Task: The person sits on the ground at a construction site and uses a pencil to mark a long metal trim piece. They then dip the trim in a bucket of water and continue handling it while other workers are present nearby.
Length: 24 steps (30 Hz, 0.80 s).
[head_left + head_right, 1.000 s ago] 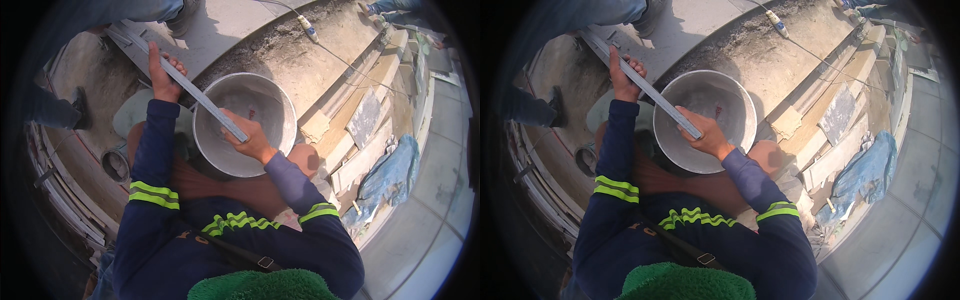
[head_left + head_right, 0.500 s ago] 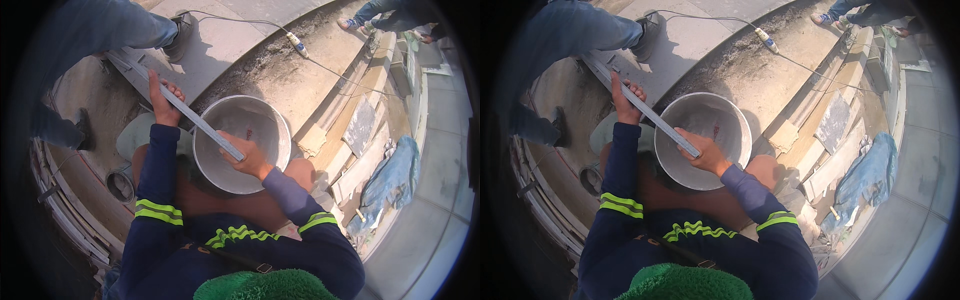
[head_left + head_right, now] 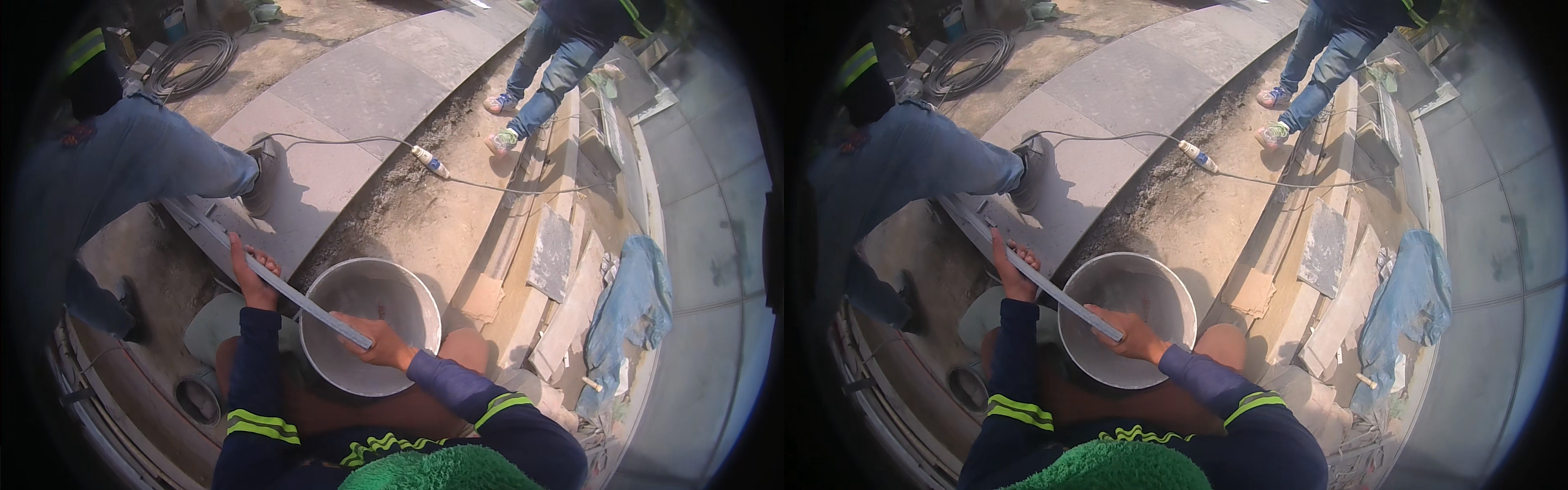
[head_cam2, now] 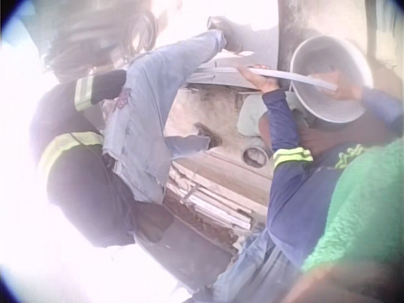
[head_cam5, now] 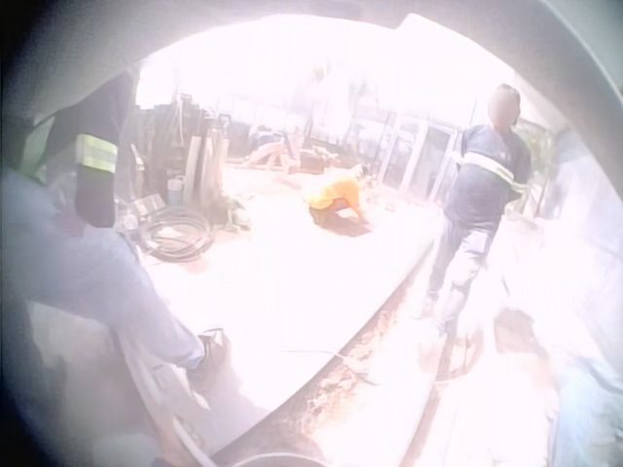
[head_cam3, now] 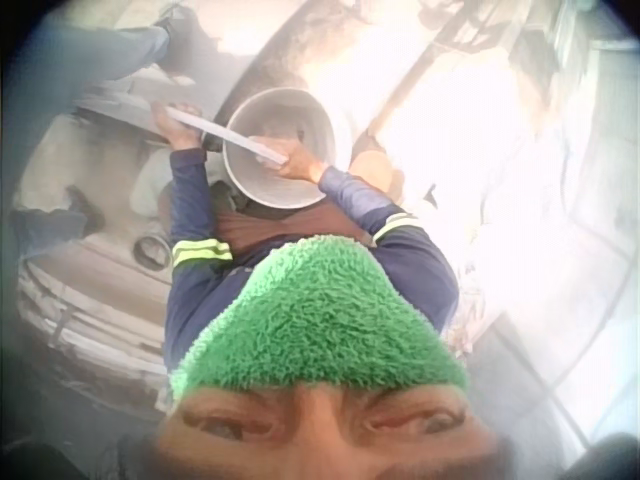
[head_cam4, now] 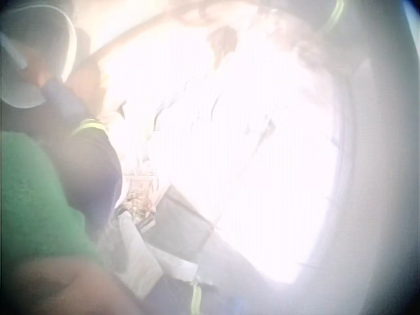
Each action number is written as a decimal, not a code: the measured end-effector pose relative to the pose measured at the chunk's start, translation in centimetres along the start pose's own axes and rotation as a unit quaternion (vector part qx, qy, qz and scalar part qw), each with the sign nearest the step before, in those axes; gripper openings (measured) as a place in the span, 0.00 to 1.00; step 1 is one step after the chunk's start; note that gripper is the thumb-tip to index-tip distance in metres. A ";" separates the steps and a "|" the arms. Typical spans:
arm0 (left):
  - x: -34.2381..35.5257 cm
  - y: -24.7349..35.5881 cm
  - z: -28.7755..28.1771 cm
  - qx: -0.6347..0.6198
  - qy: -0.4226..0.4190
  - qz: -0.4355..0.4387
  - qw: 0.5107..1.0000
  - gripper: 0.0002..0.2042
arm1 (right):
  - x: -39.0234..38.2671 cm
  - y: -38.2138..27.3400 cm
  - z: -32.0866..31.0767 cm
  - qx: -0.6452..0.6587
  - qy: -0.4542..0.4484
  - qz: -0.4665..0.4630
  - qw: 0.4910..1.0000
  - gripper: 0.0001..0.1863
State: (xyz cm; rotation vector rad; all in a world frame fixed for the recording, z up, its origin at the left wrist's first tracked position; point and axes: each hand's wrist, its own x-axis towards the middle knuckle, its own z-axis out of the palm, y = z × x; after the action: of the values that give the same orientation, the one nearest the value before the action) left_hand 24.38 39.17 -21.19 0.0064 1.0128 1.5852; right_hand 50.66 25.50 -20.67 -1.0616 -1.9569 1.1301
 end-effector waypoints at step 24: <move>-0.2 0.2 0.1 0.000 0.015 -0.012 1.000 0.27 | -0.2 0.6 0.5 -0.001 0.003 -0.008 1.000 0.30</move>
State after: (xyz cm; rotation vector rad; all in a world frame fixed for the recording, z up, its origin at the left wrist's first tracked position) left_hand 24.31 39.12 -20.87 -0.0284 1.0330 1.5675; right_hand 50.48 25.34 -21.45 -1.0476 -1.9595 1.1149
